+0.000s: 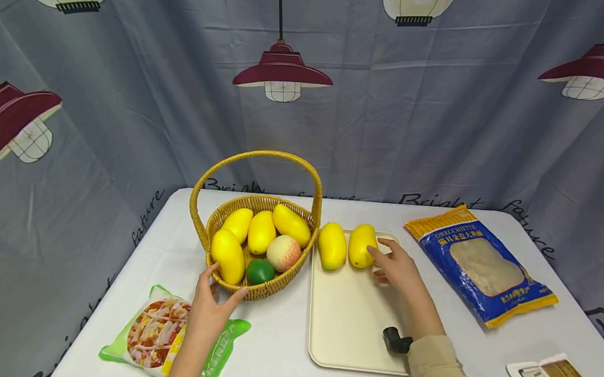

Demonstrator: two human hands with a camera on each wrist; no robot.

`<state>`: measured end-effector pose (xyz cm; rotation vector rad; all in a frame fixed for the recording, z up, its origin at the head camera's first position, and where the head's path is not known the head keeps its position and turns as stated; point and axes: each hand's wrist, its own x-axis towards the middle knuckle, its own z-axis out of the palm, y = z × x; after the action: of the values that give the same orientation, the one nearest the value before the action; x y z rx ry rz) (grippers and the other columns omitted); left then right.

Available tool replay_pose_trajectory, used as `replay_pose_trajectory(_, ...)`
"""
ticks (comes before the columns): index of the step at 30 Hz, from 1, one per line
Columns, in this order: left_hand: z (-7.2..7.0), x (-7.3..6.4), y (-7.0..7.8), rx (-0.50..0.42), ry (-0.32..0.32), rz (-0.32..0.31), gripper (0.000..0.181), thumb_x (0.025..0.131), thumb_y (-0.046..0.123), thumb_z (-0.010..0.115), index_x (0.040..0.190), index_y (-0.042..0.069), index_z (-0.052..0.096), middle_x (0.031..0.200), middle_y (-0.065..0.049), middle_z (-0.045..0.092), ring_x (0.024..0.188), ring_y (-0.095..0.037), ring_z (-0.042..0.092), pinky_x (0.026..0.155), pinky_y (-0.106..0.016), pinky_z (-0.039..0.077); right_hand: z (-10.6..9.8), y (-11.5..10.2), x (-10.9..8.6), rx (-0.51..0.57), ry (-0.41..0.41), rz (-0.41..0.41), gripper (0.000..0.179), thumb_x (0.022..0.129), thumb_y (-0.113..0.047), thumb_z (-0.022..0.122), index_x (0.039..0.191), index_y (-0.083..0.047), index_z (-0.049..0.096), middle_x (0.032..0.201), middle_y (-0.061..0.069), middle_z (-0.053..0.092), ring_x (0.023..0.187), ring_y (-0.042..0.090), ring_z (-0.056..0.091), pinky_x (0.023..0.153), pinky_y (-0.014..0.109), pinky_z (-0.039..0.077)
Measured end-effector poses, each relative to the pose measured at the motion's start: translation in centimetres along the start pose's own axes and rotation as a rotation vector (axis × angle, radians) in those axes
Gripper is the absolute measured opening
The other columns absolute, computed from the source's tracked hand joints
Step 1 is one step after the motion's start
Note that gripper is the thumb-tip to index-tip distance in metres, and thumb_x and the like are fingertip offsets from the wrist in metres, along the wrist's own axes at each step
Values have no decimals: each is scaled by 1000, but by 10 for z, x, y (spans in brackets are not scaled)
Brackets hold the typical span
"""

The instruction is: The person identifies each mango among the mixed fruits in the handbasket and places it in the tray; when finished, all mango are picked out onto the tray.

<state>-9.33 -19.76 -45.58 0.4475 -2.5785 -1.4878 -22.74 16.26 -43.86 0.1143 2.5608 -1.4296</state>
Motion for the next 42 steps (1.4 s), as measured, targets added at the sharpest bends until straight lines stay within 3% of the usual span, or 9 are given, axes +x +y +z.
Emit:
replay_pose_trajectory(7, 0, 0, -1, -7, 5, 0, 90, 83, 50, 72, 151, 19, 21, 155, -18, 21, 132, -39, 39, 102, -54, 38, -7, -16, -9, 16, 20, -87, 66, 95, -46, 57, 147, -10, 38, 117, 26, 58, 85, 35, 68, 67, 35, 58)
replay_pose_trajectory(16, 0, 2, -2, -3, -4, -10, 90, 83, 49, 73, 151, 20, 21, 155, -18, 20, 132, -39, 39, 103, -53, 38, 2, -46, -22, 101, 26, -221, 58, 92, -47, 62, 140, -17, 50, 113, 17, 60, 87, 29, 68, 72, 36, 58)
replay_pose_trajectory(22, 0, 1, -1, -1, 4, -4, 89, 83, 48, 73, 150, 20, 21, 155, -18, 21, 132, -39, 40, 103, -53, 38, 15, -71, -24, 216, -53, -302, 58, 90, -45, 66, 138, -17, 53, 117, 17, 61, 94, 35, 66, 73, 36, 58)
replay_pose_trajectory(29, 0, -1, -1, -6, 8, 9, 96, 79, 60, 70, 151, 19, 22, 154, -19, 22, 131, -41, 39, 102, -55, 38, 34, -94, -22, 311, -170, -369, 54, 91, -34, 68, 138, -13, 53, 117, 17, 62, 94, 34, 66, 76, 41, 57)
replay_pose_trajectory(34, 1, 0, -1, -5, 7, -1, 93, 81, 55, 71, 151, 20, 21, 155, -18, 22, 131, -39, 40, 103, -54, 38, 52, -103, -18, 310, -222, -384, 52, 90, -34, 70, 136, -16, 55, 115, 13, 63, 95, 35, 64, 78, 45, 56)
replay_pose_trajectory(42, 1, 2, -1, 4, -2, -19, 90, 83, 48, 73, 151, 20, 20, 155, -18, 20, 132, -39, 39, 101, -54, 39, 86, -119, -19, 271, -279, -381, 50, 87, -34, 73, 133, -21, 58, 112, 8, 64, 93, 32, 63, 75, 40, 57)
